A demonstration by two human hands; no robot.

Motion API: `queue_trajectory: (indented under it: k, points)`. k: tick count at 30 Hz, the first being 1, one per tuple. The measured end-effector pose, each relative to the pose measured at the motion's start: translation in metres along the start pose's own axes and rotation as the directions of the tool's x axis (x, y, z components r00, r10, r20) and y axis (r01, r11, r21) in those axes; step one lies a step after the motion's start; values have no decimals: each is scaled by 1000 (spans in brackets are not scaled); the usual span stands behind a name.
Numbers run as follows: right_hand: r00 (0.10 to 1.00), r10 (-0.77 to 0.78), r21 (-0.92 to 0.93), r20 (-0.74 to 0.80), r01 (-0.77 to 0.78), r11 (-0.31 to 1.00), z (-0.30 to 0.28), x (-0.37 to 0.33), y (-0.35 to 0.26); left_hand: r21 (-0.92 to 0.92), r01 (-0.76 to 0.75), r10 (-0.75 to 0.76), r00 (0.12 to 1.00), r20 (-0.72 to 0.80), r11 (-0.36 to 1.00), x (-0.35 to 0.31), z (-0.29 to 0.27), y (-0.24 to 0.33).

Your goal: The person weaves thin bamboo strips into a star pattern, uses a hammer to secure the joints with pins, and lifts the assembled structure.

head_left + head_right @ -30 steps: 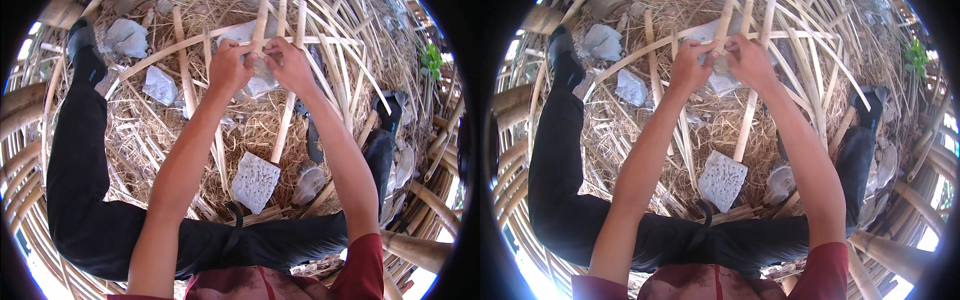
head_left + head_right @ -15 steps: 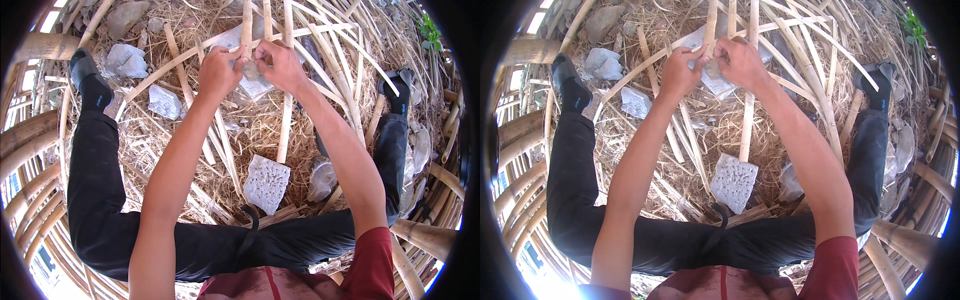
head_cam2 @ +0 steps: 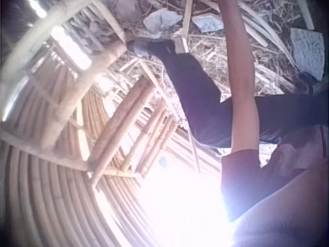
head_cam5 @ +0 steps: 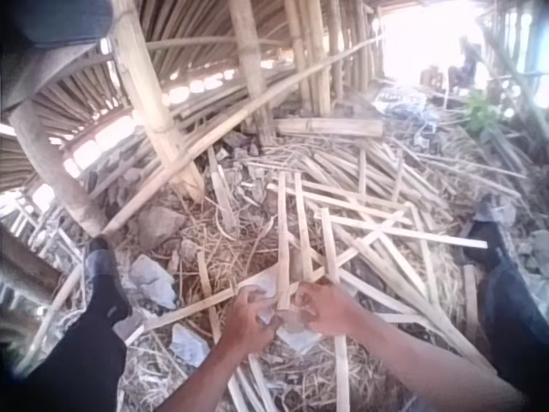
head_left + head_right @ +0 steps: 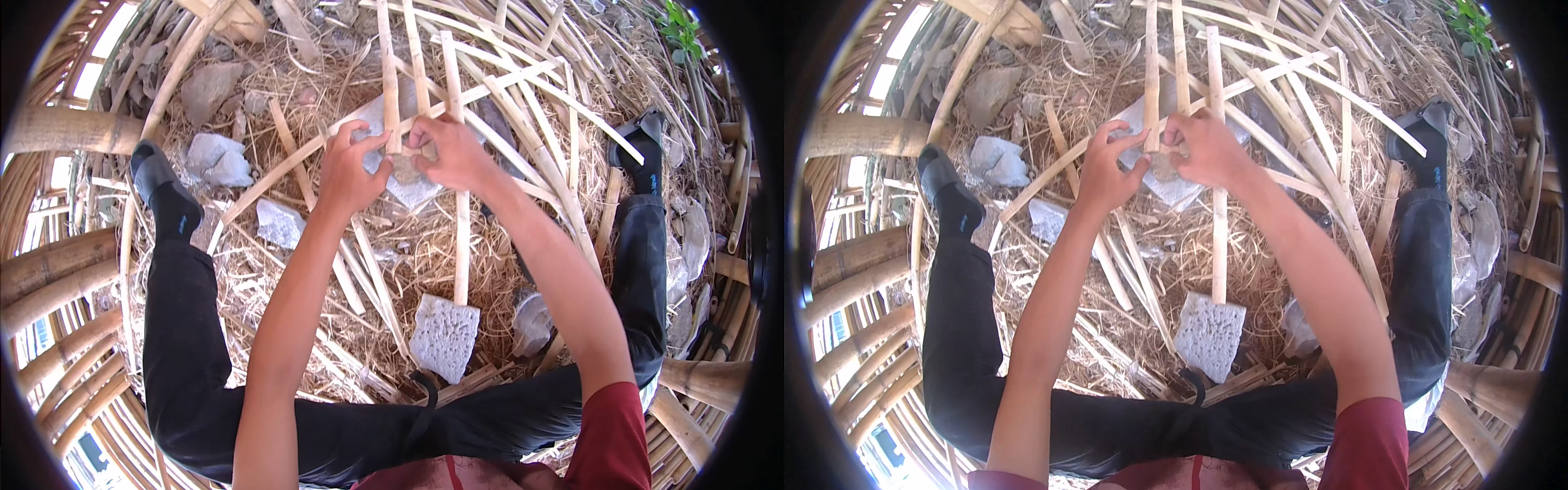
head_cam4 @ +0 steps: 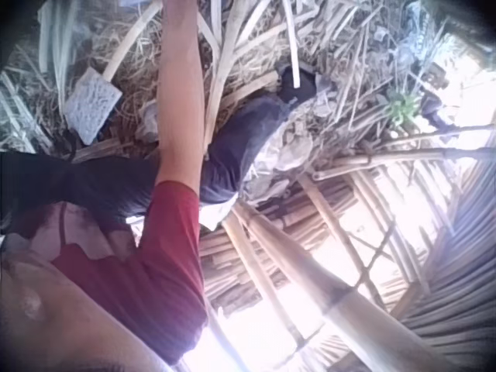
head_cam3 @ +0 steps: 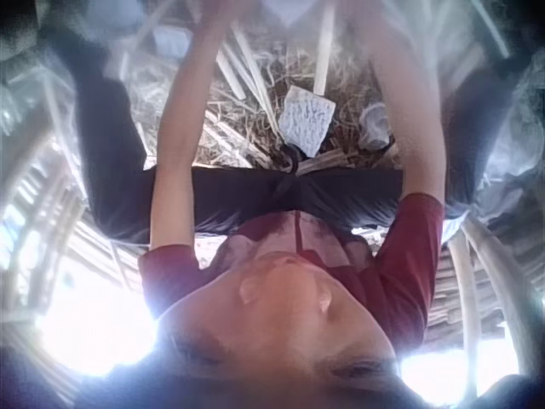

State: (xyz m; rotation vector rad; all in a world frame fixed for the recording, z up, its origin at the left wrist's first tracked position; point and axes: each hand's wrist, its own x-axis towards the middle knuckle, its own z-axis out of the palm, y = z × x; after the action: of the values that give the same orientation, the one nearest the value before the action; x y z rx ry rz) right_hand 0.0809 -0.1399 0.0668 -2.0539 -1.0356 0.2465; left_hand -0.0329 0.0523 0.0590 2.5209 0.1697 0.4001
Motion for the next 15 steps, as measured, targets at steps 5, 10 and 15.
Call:
queue_trajectory:
  k: [5, 10, 15]
  points:
    - [996, -7, 65, -91, 13, 998, 10, -3, 5, -1, -209, 208, 973, 98, 978, 18, -14, 6]
    - [985, 44, 47, -167, -36, 998, 17, -7, 0, -20, -134, 135, 989, 66, 991, 13, -3, 3]
    - [982, -26, 115, -187, 48, 992, 17, -6, 7, -34, -104, 101, 993, -66, 994, 11, 7, 6]
